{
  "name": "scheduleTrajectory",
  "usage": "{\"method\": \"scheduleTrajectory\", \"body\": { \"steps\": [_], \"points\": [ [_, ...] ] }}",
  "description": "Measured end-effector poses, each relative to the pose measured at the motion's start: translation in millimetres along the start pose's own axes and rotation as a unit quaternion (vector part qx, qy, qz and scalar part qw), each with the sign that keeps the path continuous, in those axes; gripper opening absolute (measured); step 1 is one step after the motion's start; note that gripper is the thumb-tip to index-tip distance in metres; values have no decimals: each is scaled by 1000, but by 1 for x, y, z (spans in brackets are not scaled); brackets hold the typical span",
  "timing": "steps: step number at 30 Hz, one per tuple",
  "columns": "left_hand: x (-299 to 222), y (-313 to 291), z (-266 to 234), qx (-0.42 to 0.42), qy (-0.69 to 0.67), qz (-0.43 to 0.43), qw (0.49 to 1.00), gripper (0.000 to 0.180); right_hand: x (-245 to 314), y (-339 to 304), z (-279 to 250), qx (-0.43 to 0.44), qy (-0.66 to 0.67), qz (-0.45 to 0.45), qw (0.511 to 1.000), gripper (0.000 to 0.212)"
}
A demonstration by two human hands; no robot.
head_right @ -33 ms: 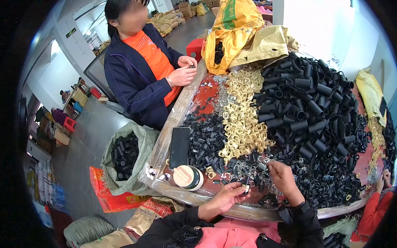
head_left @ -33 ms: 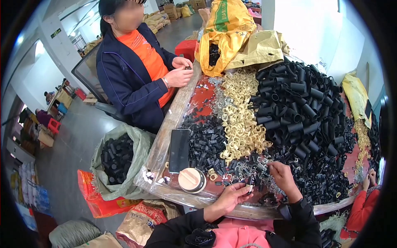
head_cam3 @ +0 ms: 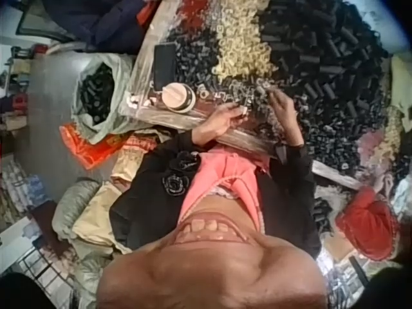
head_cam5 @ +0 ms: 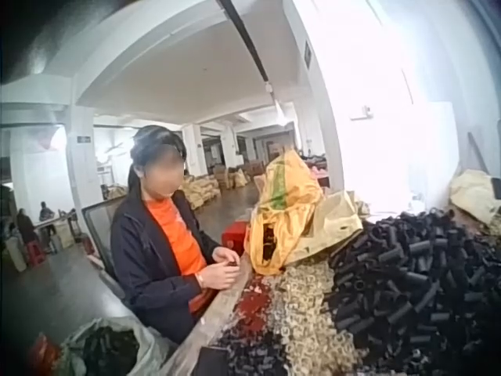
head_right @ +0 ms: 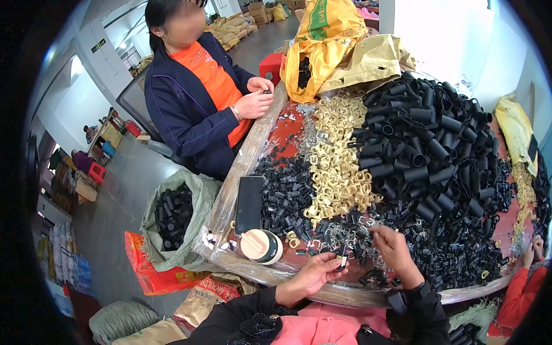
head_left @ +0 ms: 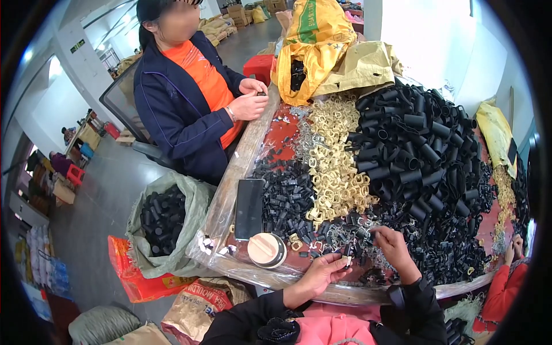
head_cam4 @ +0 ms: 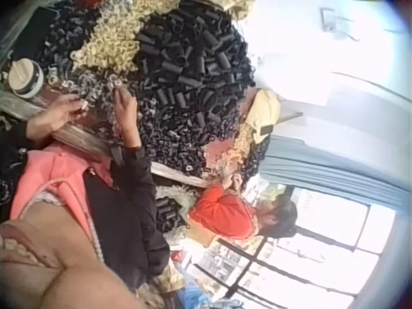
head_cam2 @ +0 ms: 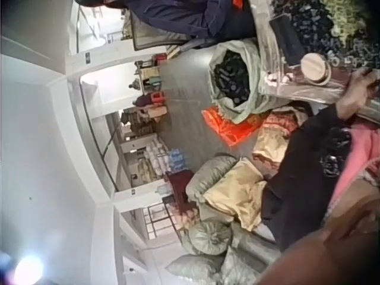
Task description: The person picks up a black plastic component and a small metal piece, fits the metal piece into the component, and then slides a black plastic sleeve over the assembly. They repeat this process multiple times, handling the components one at a time from the table.
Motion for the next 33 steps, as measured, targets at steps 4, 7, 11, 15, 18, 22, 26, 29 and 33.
{"method": "scheduleTrajectory", "body": {
  "steps": [4,7,11,15,18,22,26,29,33],
  "points": [
    [4,-3,7,-17,9,12,1000,16,20,-25,4,95,268,142,948,16],
    [6,-2,10,-18,13,14,1000,16,34,-36,9,168,233,114,951,22],
    [2,-1,12,-12,17,16,1000,18,44,-23,14,113,131,47,984,25],
    [-15,3,26,12,35,24,999,21,44,-18,20,-1,121,12,993,23],
    [-15,9,22,-1,30,3,1000,19,32,-22,25,-22,179,9,984,22],
    [-8,12,15,12,21,4,1000,20,28,-30,31,-51,127,-47,989,21],
    [0,8,9,12,19,-10,1000,22,26,-37,35,-45,121,-53,990,23],
    [1,6,10,21,18,-25,999,23,26,-37,32,-34,97,-77,992,24],
    [0,1,12,29,22,-35,999,24,27,-38,32,-21,78,-91,993,25]
  ]
}}
Point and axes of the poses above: each hand's wrist, its own y-axis towards the middle knuckle, its own z-axis out of the palm, x = y × z, the point moved 1 cm from there along y, towards the middle knuckle, and after that the axes turned 8 degrees about y, right-handed, at the moved point
